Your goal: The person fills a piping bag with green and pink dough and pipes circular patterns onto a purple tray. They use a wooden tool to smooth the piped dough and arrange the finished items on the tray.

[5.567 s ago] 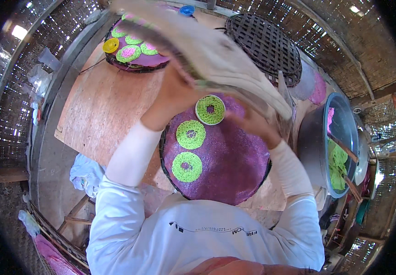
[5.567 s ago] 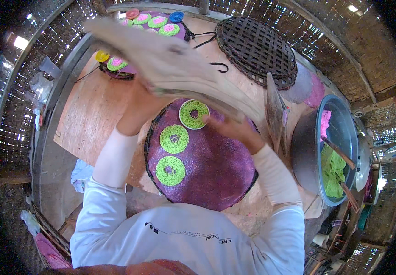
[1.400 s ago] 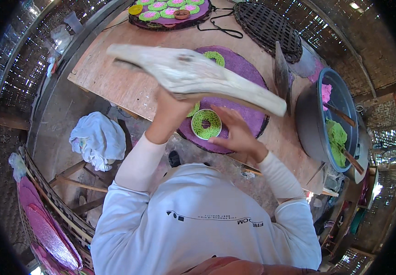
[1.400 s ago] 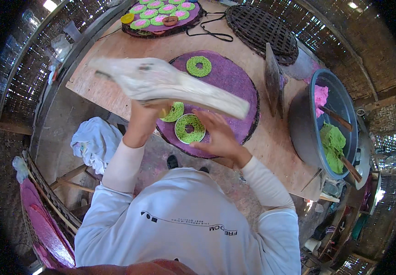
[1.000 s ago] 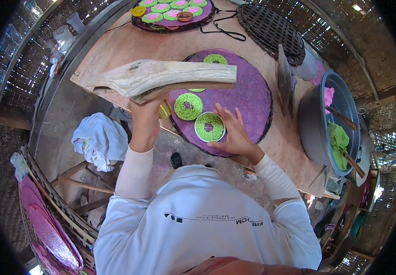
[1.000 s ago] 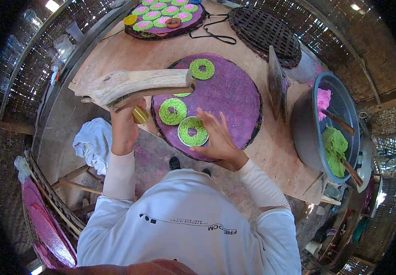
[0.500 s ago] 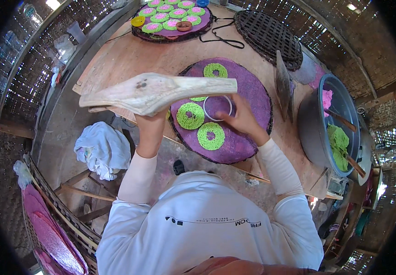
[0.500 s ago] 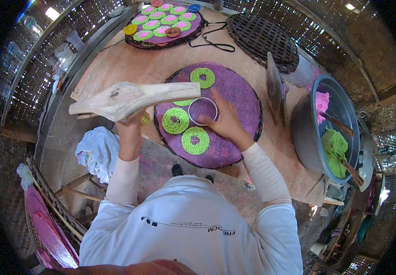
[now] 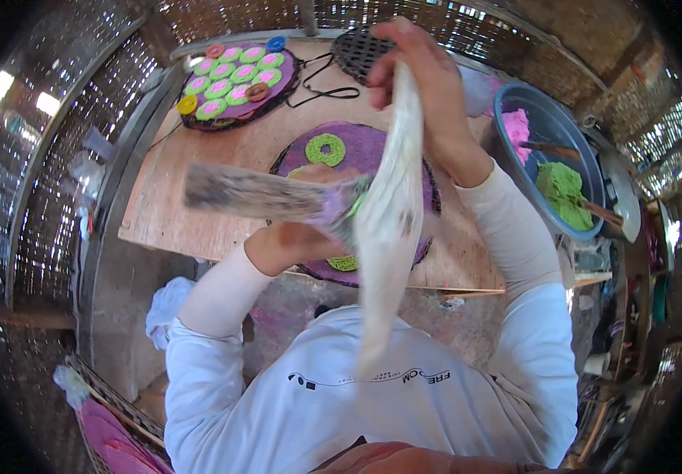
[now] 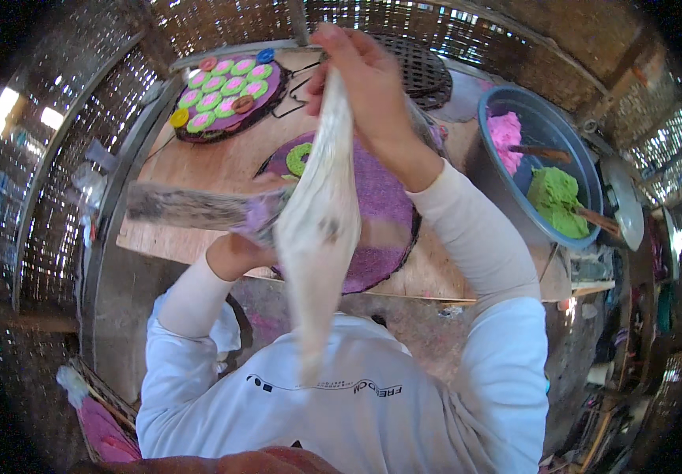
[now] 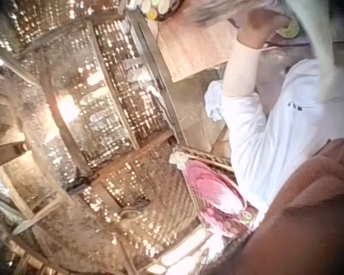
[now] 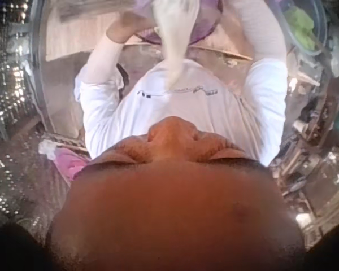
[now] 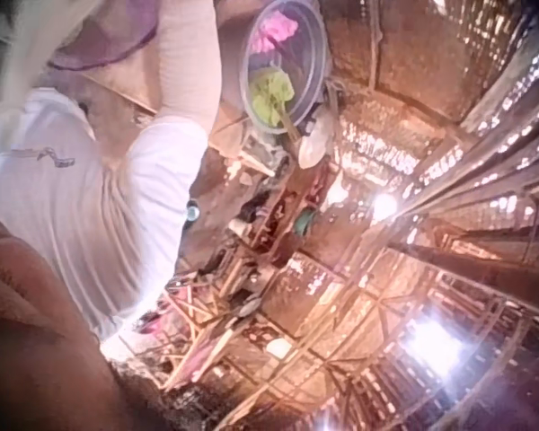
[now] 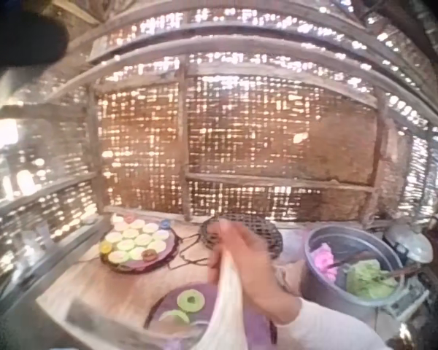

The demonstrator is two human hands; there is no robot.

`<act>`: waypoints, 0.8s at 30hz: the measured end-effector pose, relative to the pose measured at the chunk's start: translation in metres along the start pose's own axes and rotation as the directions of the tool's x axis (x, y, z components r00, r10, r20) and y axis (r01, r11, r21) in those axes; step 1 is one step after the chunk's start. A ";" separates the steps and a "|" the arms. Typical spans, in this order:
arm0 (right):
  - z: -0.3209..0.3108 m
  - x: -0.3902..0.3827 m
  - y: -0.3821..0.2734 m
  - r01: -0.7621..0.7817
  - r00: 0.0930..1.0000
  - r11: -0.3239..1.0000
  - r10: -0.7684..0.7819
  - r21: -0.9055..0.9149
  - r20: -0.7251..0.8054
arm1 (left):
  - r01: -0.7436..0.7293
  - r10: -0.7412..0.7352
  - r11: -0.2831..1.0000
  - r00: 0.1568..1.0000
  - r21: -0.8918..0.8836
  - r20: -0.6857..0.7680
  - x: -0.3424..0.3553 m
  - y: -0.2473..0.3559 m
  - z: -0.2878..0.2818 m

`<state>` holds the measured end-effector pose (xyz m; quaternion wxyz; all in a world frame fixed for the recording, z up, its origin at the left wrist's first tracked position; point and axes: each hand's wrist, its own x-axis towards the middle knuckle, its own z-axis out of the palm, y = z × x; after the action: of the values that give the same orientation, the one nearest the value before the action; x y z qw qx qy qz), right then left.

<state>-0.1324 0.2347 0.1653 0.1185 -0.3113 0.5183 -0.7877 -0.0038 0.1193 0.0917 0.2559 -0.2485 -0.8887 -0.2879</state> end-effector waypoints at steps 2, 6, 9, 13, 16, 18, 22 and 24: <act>0.010 -0.013 -0.004 -0.024 0.999 0.965 0.035 -0.262 0.038 | -0.046 0.052 0.948 0.999 0.314 -0.013 0.009 -0.007 0.004; 0.005 -0.043 -0.030 0.061 0.989 0.908 0.002 -0.414 0.151 | -0.107 0.045 0.823 0.991 0.557 0.123 0.003 0.006 -0.021; 0.012 -0.079 -0.043 0.365 0.912 0.777 -0.187 -0.513 0.366 | -0.091 0.059 0.989 0.966 0.116 0.253 0.005 0.012 -0.030; -0.004 -0.111 -0.061 0.546 0.816 0.578 -0.200 -0.607 0.543 | 0.219 -0.197 0.973 0.649 0.068 0.735 0.022 0.015 -0.039; -0.026 -0.125 -0.092 0.508 0.861 0.604 -0.372 -0.614 0.346 | 0.315 -0.211 0.945 0.790 -0.085 0.576 -0.024 -0.023 -0.034; -0.049 -0.133 -0.110 0.382 0.860 0.776 -0.498 -0.502 -0.115 | 0.341 -0.164 0.889 0.860 -0.306 0.483 -0.028 -0.036 -0.024; -0.149 -0.107 -0.103 0.642 0.595 0.766 -0.534 -0.045 -0.600 | 0.330 -0.170 0.511 0.944 -0.794 0.283 -0.003 -0.001 0.044; -0.130 -0.079 -0.040 0.641 0.338 0.653 -0.711 -0.402 -0.617 | 0.118 -0.094 0.464 0.992 -0.878 0.083 0.008 0.001 0.063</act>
<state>-0.1452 0.3881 0.1368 -0.4501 -0.1591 0.3762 -0.7941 -0.0281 0.1624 0.0527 0.0631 -0.2925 -0.6306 -0.7161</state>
